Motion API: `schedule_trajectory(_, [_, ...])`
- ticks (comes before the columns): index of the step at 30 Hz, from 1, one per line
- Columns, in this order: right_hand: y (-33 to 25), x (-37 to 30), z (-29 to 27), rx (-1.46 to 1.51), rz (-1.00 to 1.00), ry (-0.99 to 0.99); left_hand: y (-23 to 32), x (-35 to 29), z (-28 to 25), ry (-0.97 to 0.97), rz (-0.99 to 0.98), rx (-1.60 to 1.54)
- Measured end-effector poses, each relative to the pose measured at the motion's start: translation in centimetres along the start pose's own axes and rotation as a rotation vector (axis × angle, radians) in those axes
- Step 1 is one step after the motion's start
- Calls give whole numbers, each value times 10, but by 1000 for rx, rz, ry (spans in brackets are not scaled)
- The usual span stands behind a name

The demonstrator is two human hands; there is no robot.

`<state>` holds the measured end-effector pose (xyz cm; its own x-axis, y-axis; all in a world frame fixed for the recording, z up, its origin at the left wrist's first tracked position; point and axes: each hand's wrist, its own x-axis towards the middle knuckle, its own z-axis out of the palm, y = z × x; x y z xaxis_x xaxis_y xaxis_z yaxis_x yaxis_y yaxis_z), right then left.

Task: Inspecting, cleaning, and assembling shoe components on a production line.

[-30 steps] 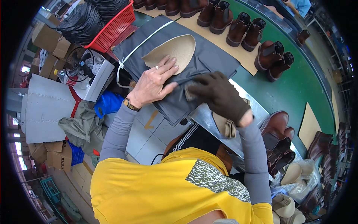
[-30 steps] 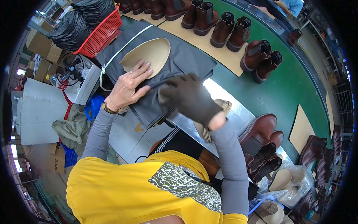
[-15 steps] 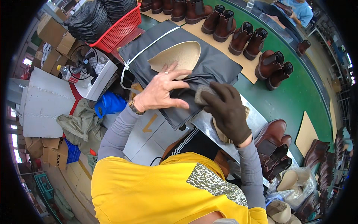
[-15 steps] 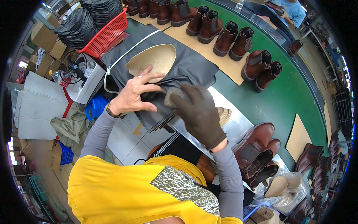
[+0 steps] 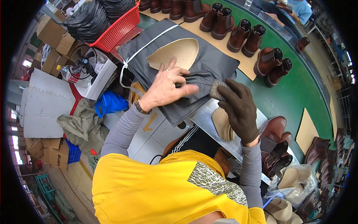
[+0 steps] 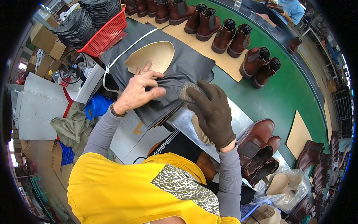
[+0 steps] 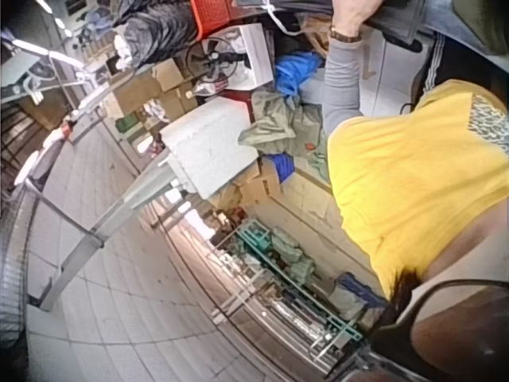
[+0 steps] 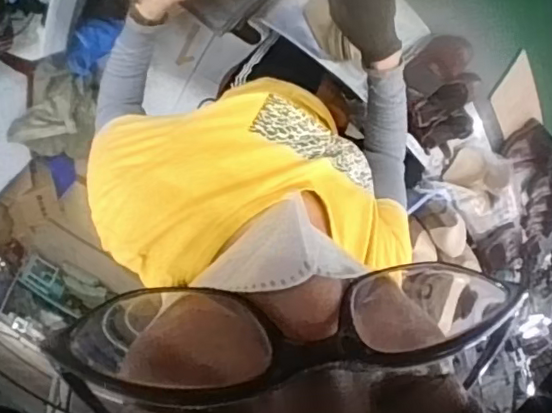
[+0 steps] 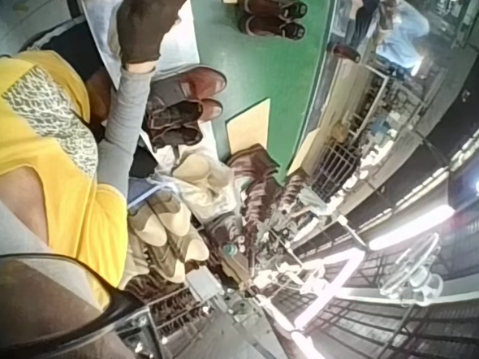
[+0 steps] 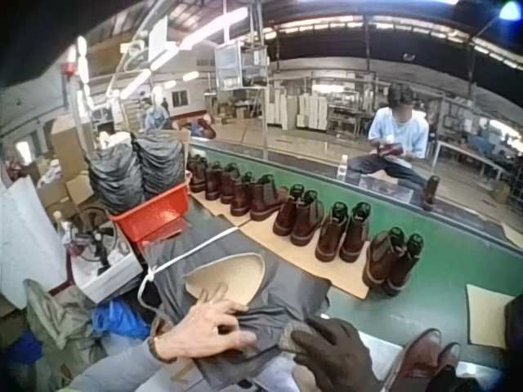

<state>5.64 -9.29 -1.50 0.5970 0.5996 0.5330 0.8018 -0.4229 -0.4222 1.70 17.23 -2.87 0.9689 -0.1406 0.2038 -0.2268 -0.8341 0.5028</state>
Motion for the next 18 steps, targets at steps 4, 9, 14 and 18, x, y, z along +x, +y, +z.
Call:
schedule_trajectory(4, [-1, -2, -2, 18, 6, -6, -2, 5, -7, -21, -56, -132])
schedule_trajectory(9, [-1, -6, -5, 14, 9, -14, 14, 5, -1, -14, 7, 61])
schedule_trajectory(14, [-8, -7, -5, 36, 7, -42, -2, 3, 24, 86, 89, 93])
schedule_trajectory(18, [-10, -7, -2, 43, -29, -16, -5, 1, 22, 93, 93, 77])
